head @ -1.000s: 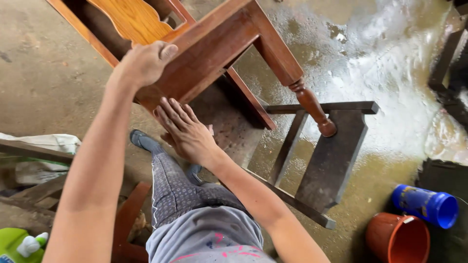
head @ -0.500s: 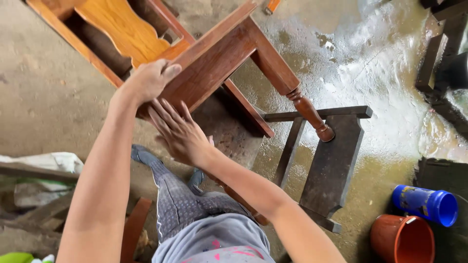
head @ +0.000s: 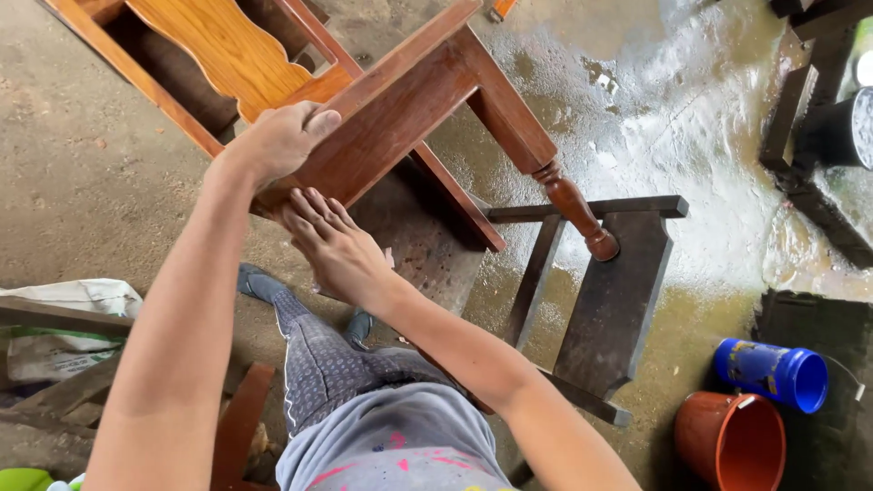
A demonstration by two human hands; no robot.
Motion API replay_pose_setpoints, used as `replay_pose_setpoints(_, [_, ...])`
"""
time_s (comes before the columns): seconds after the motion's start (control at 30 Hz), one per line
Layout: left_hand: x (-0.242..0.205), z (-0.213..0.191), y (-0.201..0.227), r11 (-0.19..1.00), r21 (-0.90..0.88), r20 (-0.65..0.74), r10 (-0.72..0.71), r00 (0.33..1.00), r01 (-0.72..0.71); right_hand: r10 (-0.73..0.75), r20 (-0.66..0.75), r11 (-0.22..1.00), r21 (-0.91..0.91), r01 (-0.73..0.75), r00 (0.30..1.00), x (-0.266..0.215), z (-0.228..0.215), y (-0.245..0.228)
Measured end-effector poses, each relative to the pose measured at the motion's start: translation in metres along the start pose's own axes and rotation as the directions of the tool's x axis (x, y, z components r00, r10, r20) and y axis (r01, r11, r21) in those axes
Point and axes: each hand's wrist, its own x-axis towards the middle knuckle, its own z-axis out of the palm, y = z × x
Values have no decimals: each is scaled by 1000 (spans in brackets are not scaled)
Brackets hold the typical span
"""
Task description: The person sands the wooden frame of a chair using a piece of sandpaper. They hold the chair frame with one hand and rub the sandpaper against the wood with the other, focusing on the legs and side rails.
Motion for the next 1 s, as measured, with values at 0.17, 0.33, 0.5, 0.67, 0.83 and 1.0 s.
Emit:
replay_pose_setpoints(0.17, [3, 1, -2, 999, 6, 7, -51, 999, 51, -65, 153, 996, 73, 54, 986, -88, -81, -8])
replay_pose_setpoints(0.33, [-3, 1, 4, 999, 27, 0, -37, 999, 37, -26, 144, 997, 72, 16, 989, -85, -60, -7])
replay_pose_setpoints(0.5, [12, 9, -9, 999, 34, -60, 12, 998, -10, -61, -47, 992, 111, 66, 997, 18, 11, -8])
replay_pose_setpoints(0.67, [8, 6, -5, 999, 54, -26, 0, 1000, 1, -4, 45, 998, 55, 1, 999, -41, -35, -13])
replay_pose_setpoints(0.83, [18, 8, 0, 999, 44, -27, -16, 1000, 17, 45, 94, 999, -3, -45, 995, -111, -69, -17])
replay_pose_setpoints(1.0, [24, 9, -7, 997, 64, -29, -38, 999, 40, -30, 15, 986, 162, 27, 999, -4, 0, -15])
